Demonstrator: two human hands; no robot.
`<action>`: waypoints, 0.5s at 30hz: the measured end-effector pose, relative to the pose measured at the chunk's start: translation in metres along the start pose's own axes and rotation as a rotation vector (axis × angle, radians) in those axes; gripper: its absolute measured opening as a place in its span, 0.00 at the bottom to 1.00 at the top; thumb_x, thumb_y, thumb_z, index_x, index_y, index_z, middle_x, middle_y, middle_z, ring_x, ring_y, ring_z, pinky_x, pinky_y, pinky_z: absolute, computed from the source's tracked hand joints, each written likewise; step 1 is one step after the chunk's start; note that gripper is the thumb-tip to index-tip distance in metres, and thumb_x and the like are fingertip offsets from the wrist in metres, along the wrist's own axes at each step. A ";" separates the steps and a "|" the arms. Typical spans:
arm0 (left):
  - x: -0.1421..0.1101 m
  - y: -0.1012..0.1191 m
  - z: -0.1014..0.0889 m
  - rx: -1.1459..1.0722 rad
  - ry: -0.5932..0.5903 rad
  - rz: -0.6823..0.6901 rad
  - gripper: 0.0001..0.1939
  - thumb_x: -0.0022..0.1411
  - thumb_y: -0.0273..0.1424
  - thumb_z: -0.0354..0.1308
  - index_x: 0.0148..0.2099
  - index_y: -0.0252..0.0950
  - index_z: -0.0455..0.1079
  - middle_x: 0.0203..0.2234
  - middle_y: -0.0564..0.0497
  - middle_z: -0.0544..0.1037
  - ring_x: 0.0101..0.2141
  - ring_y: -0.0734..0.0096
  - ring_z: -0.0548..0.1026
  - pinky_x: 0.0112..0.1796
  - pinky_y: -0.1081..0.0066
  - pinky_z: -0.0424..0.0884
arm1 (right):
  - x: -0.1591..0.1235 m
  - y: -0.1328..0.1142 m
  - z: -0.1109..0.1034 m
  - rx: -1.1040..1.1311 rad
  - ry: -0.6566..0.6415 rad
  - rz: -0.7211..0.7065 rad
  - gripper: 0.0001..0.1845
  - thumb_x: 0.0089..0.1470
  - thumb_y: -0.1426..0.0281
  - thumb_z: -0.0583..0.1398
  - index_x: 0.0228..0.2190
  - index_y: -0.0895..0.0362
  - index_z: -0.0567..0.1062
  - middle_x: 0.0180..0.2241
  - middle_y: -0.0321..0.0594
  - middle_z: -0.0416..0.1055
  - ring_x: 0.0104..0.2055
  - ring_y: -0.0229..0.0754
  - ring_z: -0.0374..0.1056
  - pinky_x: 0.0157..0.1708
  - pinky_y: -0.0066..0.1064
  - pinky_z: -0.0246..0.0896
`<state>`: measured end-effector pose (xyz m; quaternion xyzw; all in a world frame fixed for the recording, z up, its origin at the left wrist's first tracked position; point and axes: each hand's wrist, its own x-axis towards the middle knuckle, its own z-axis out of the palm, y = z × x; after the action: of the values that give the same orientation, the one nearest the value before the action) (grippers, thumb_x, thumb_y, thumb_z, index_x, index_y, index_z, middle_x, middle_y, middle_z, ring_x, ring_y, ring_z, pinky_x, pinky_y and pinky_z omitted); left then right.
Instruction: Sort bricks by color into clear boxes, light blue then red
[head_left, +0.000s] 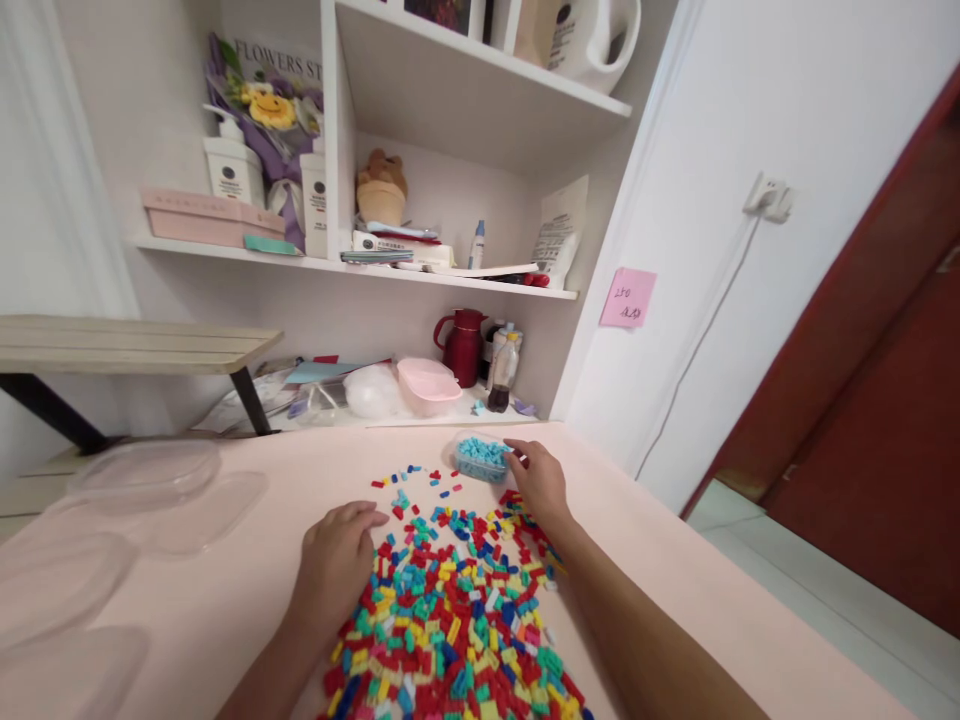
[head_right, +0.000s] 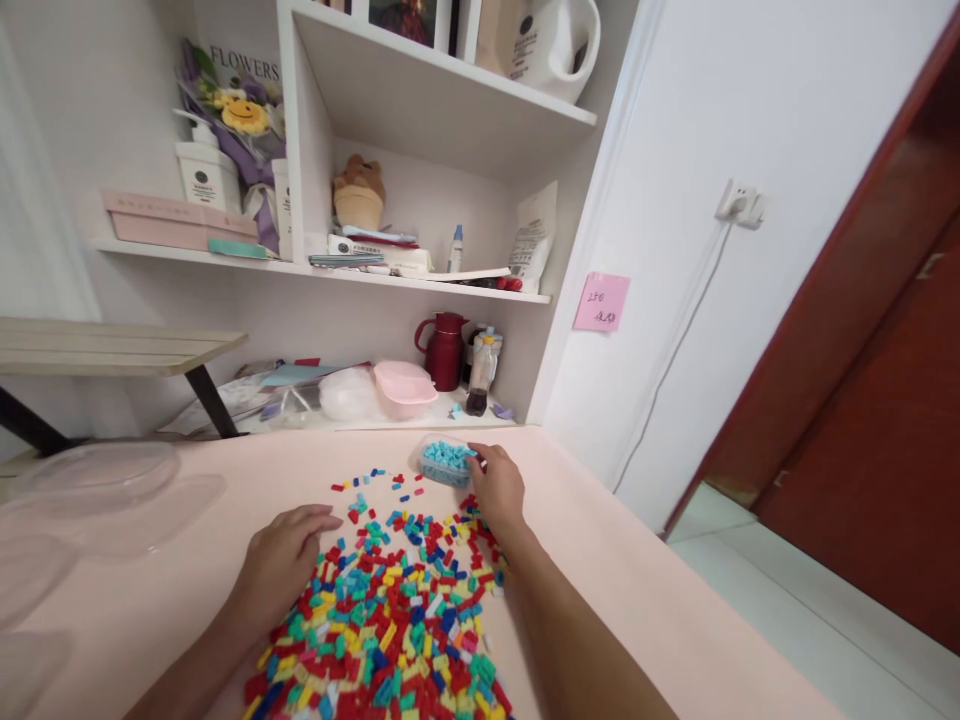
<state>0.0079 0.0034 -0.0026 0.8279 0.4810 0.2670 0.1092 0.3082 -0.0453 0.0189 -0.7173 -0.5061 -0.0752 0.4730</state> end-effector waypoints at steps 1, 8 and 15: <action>0.000 0.001 -0.001 -0.002 -0.001 -0.003 0.22 0.61 0.21 0.45 0.43 0.44 0.79 0.49 0.53 0.79 0.53 0.64 0.73 0.55 0.58 0.65 | 0.001 0.002 0.000 0.064 0.030 0.011 0.16 0.58 0.65 0.55 0.42 0.54 0.79 0.36 0.41 0.75 0.34 0.43 0.69 0.40 0.35 0.63; -0.001 0.001 -0.001 -0.005 0.005 0.005 0.22 0.60 0.20 0.45 0.44 0.43 0.79 0.50 0.52 0.79 0.53 0.64 0.73 0.55 0.59 0.65 | -0.006 -0.026 0.004 0.314 -0.046 -0.051 0.15 0.58 0.67 0.54 0.41 0.56 0.78 0.38 0.43 0.75 0.39 0.45 0.70 0.42 0.36 0.65; -0.003 0.002 0.001 0.015 -0.011 0.022 0.23 0.60 0.21 0.47 0.46 0.47 0.78 0.52 0.54 0.78 0.54 0.64 0.71 0.55 0.59 0.62 | -0.041 -0.068 0.024 0.182 -0.542 -0.461 0.22 0.61 0.70 0.54 0.57 0.52 0.69 0.58 0.45 0.65 0.59 0.45 0.60 0.59 0.40 0.54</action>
<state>0.0086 0.0003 -0.0034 0.8354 0.4733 0.2600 0.1027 0.2258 -0.0511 0.0227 -0.5334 -0.7659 0.0583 0.3543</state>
